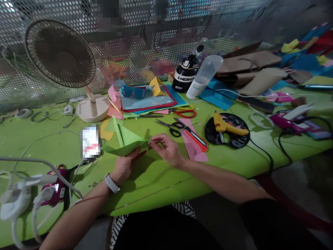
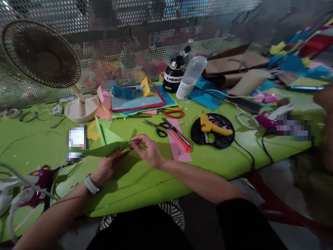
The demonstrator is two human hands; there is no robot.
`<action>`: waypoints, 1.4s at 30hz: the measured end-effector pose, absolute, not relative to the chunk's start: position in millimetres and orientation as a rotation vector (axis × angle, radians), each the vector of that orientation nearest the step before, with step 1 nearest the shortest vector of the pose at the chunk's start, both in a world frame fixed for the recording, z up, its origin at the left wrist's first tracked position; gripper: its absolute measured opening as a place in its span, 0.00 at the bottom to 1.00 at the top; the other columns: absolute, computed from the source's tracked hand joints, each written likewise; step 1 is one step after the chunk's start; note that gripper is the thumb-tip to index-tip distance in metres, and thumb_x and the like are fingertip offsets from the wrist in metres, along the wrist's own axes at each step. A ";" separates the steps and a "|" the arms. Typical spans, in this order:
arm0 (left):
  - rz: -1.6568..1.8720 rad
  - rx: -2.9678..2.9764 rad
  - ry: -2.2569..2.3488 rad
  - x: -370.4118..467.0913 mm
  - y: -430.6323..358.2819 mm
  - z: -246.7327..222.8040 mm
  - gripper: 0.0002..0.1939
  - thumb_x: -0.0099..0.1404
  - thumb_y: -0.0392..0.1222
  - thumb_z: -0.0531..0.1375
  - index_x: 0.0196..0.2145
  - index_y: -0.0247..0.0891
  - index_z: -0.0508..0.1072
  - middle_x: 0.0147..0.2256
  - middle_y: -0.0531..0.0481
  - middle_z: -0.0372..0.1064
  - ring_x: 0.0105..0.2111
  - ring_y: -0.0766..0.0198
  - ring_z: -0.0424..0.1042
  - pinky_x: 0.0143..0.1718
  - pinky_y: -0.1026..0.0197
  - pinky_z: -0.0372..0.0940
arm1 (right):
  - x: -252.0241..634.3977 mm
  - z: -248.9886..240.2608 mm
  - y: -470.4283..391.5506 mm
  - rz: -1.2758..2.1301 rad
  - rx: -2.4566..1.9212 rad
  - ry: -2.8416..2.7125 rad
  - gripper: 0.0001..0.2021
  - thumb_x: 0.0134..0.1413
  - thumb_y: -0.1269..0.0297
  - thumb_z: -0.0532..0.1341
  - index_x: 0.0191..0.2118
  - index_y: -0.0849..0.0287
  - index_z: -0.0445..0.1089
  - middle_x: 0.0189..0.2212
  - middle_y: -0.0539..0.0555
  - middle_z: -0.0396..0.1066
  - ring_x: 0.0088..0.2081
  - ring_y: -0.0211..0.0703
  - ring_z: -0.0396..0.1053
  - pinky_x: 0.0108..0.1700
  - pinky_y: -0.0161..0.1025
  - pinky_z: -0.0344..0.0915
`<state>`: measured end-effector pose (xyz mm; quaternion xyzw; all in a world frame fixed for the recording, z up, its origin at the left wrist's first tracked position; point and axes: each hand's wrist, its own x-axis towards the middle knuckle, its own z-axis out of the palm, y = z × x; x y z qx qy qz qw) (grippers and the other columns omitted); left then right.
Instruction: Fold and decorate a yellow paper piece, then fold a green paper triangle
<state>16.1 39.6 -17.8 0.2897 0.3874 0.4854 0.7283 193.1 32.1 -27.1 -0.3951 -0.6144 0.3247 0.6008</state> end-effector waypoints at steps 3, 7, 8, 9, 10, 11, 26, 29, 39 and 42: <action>1.095 0.584 0.881 15.7 40.6 -17.7 0.18 0.45 0.36 0.75 0.35 0.36 0.78 0.37 0.50 0.78 0.40 0.59 0.76 0.45 0.55 0.73 | 193.9 -27.0 31.7 0.832 -0.930 -1.411 0.12 0.56 0.55 0.65 0.40 0.56 0.69 0.35 0.53 0.74 0.38 0.41 0.74 0.40 0.40 0.74; 1.095 0.559 0.882 15.1 40.6 -16.9 0.17 0.46 0.38 0.74 0.35 0.36 0.77 0.37 0.51 0.78 0.39 0.60 0.77 0.45 0.56 0.73 | 193.9 -26.6 30.5 0.951 -0.946 -1.402 0.12 0.55 0.55 0.65 0.40 0.56 0.69 0.35 0.54 0.74 0.36 0.41 0.74 0.39 0.42 0.74; 1.099 0.553 0.888 15.1 40.8 -16.5 0.18 0.46 0.39 0.74 0.35 0.36 0.77 0.37 0.51 0.78 0.39 0.60 0.77 0.46 0.56 0.73 | 193.9 -26.3 30.5 0.975 -0.943 -1.400 0.12 0.55 0.55 0.65 0.40 0.56 0.69 0.35 0.54 0.74 0.36 0.42 0.74 0.39 0.42 0.75; 1.106 0.547 0.896 15.1 41.1 -16.1 0.18 0.46 0.39 0.74 0.36 0.36 0.77 0.37 0.51 0.78 0.39 0.60 0.77 0.46 0.56 0.72 | 194.0 -25.8 30.6 0.996 -0.938 -1.396 0.12 0.55 0.55 0.65 0.40 0.57 0.69 0.34 0.54 0.74 0.35 0.41 0.74 0.38 0.42 0.75; 1.114 0.541 0.902 15.2 41.5 -15.8 0.18 0.46 0.40 0.74 0.36 0.37 0.77 0.37 0.51 0.78 0.40 0.60 0.77 0.47 0.56 0.72 | 194.1 -25.0 30.8 1.010 -0.933 -1.391 0.12 0.55 0.55 0.65 0.40 0.57 0.69 0.34 0.54 0.74 0.35 0.41 0.75 0.38 0.42 0.75; 1.124 0.537 0.907 15.3 41.9 -15.6 0.19 0.46 0.40 0.74 0.37 0.37 0.77 0.38 0.51 0.78 0.40 0.60 0.77 0.47 0.56 0.72 | 194.3 -23.8 31.0 1.021 -0.929 -1.384 0.12 0.55 0.55 0.65 0.39 0.57 0.69 0.34 0.54 0.74 0.35 0.41 0.75 0.39 0.42 0.74; 1.043 0.751 0.954 15.0 37.9 -22.9 0.18 0.50 0.43 0.73 0.38 0.34 0.80 0.36 0.45 0.79 0.34 0.58 0.78 0.40 0.58 0.73 | 192.2 -19.7 35.9 1.287 -1.067 -1.533 0.19 0.51 0.47 0.65 0.29 0.60 0.69 0.23 0.52 0.74 0.23 0.39 0.73 0.25 0.35 0.70; 1.046 0.768 0.933 14.5 38.4 -23.7 0.16 0.50 0.42 0.73 0.37 0.34 0.80 0.35 0.46 0.79 0.32 0.60 0.78 0.39 0.59 0.72 | 192.9 -20.0 36.0 1.344 -1.053 -1.561 0.19 0.52 0.47 0.64 0.25 0.60 0.66 0.21 0.51 0.73 0.22 0.37 0.72 0.24 0.34 0.70; 1.056 0.777 0.939 6.2 44.3 -29.7 0.12 0.46 0.43 0.74 0.28 0.37 0.81 0.30 0.49 0.79 0.31 0.63 0.77 0.37 0.63 0.72 | 196.8 -16.7 36.5 1.439 -1.009 -1.383 0.19 0.50 0.47 0.66 0.30 0.61 0.68 0.20 0.48 0.72 0.22 0.36 0.72 0.25 0.34 0.73; 1.070 0.808 0.903 6.4 43.8 -31.4 0.11 0.49 0.44 0.73 0.31 0.39 0.81 0.32 0.49 0.79 0.33 0.63 0.78 0.38 0.62 0.73 | 196.1 -18.4 37.1 1.465 -0.982 -1.343 0.19 0.48 0.47 0.67 0.28 0.60 0.67 0.20 0.48 0.72 0.21 0.34 0.72 0.23 0.32 0.72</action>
